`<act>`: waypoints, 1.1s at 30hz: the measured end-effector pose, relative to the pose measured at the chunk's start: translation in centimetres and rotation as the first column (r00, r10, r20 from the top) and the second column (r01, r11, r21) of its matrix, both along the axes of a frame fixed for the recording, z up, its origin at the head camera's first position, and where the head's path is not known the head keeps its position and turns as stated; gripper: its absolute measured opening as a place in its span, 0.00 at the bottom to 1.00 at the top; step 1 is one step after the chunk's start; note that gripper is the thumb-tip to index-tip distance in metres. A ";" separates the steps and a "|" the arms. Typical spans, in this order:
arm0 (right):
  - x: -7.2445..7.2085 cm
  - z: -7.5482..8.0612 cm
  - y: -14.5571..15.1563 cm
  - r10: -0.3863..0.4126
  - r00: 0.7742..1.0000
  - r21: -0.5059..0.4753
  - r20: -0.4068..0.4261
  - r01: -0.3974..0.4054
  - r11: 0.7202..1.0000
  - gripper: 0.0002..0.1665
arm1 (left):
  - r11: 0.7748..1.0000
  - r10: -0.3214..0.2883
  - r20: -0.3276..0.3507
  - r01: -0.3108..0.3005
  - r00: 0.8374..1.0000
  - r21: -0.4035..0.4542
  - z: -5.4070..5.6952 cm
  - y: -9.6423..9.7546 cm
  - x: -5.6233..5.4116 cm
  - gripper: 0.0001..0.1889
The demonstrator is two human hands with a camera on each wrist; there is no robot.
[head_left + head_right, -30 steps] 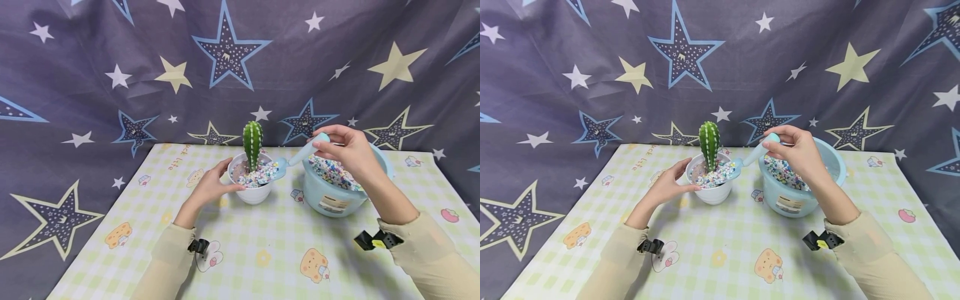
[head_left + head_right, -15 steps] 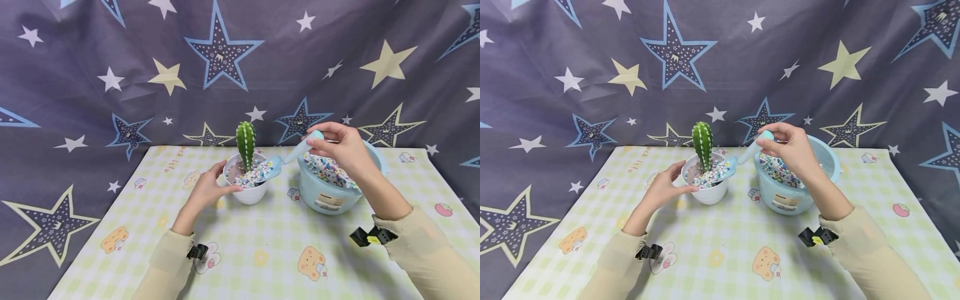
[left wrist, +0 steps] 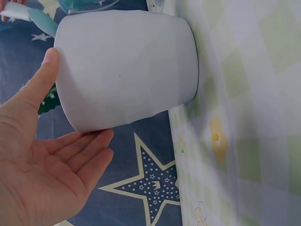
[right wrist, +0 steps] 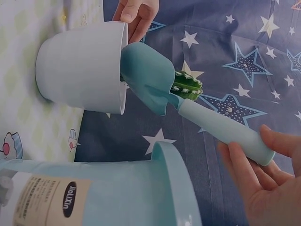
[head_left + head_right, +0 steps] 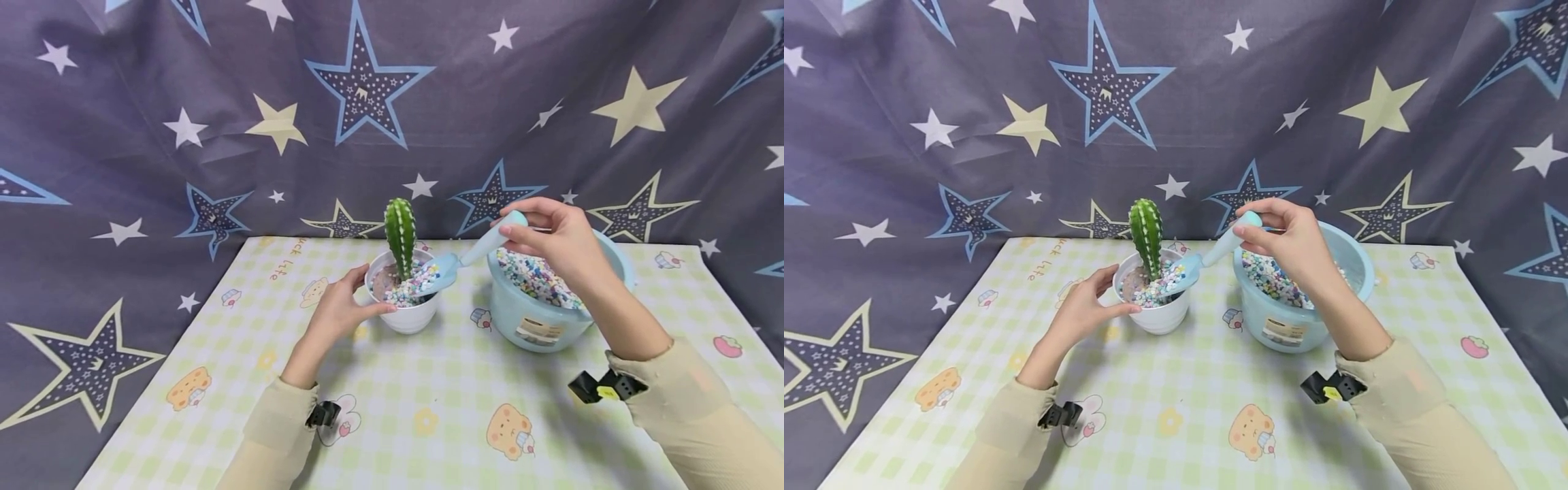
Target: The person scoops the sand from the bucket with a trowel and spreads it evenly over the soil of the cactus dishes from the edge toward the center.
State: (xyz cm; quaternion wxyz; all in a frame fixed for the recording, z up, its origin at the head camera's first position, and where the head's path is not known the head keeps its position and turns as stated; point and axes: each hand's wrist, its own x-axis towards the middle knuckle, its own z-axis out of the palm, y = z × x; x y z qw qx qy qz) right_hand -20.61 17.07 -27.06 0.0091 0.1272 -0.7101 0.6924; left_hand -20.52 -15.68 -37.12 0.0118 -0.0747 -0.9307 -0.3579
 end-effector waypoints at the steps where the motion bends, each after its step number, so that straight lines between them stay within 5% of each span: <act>1: 0.0 0.0 -0.1 0.000 1.000 0.002 0.000 0.000 1.000 0.10 | 1.000 0.001 -0.003 -0.001 1.000 -0.005 0.0 -0.1 0.0 0.52; 33: -0.1 0.4 -1.1 -0.006 0.999 0.022 -0.032 0.007 1.000 0.11 | 1.000 -0.012 -0.015 0.012 1.000 0.018 0.4 -0.8 0.9 0.44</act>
